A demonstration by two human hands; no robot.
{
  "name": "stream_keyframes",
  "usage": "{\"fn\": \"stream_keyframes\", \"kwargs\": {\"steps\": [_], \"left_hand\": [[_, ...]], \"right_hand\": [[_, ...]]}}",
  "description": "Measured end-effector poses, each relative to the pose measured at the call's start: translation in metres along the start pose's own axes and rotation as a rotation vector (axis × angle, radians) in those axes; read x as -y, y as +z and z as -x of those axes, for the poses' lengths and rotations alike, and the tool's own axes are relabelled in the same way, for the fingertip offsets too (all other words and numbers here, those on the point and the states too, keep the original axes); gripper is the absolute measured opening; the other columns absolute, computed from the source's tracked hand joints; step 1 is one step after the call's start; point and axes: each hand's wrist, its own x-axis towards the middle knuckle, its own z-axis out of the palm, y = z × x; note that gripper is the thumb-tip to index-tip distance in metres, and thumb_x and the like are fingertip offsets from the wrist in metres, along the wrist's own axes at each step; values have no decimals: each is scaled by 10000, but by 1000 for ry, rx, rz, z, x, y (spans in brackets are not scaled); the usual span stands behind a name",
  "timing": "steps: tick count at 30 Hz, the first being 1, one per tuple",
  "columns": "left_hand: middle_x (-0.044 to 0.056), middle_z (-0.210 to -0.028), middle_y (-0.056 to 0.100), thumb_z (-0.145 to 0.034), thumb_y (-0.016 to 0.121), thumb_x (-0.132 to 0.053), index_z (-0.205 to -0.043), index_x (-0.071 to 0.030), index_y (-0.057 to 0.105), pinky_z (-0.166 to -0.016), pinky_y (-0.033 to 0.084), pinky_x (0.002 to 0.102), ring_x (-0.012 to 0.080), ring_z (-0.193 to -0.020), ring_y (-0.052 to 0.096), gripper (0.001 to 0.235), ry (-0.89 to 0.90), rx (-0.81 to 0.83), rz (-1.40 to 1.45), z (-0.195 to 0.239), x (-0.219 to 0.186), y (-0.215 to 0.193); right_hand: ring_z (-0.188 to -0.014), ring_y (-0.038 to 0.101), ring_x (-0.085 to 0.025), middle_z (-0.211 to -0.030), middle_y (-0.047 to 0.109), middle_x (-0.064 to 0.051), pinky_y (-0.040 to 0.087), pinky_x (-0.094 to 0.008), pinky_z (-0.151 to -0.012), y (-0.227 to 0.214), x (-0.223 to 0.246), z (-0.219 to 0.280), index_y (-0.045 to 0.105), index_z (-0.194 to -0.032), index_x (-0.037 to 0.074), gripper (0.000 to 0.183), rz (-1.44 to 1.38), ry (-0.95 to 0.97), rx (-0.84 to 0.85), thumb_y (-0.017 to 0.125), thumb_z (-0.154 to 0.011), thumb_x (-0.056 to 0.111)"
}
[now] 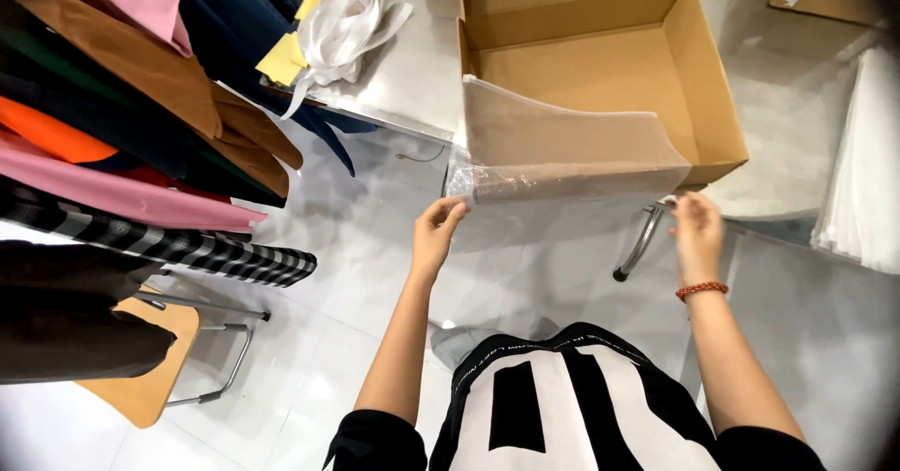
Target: Folding clothes, placing them in plastic bags, putting them in boxes, and tying ribbons around the boxes
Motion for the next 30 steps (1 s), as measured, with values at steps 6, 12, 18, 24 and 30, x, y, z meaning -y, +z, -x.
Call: {"fn": "stream_keyframes", "kwargs": {"steps": [6,12,18,24,30], "left_hand": [[34,-894,798,-1031,750,-244,-1147,-148,831,-866,581,273,98,-869,662,171,-48,-66,97,27,-53,-6],[14,-948,780,-1033,743,-259,-1152,-131,814,-831,626,239,100,-864,718,189,-89,-324,282,48,-60,-57],[2,-856,710,-1054,715,-230,-1112,-117,812,-813,639,213,69,-826,691,160,-53,-641,322,114,-76,-134],[18,-927,745,-1006,721,-221,-1070,-79,816,-830,571,258,95,-900,674,183,7,-817,257,181,-75,-181],[-2,-1305,519,-914,826,-211,-785,-187,746,-1007,498,343,143,-1318,519,154,90,-919,115,210,-87,-193]], "right_hand": [[-1216,608,-275,-1300,647,-156,518,-471,-1026,11,-9,-6,633,-1435,80,472,88,-31,253,795,-1060,316],[-799,638,-105,-861,767,-76,498,-222,-729,22,42,20,807,-1198,111,204,89,-58,591,784,-1008,180],[-823,628,-93,-959,780,-69,582,-269,-791,76,125,62,833,-1101,47,154,58,-158,894,791,-956,74],[-979,544,-86,-1032,643,13,439,-229,-864,138,137,73,723,-1059,55,51,3,-316,907,710,-1091,92],[-1460,497,-209,-1550,525,-40,471,-398,-1287,161,181,84,683,-1050,136,109,-87,-510,836,757,-1062,215]]}}
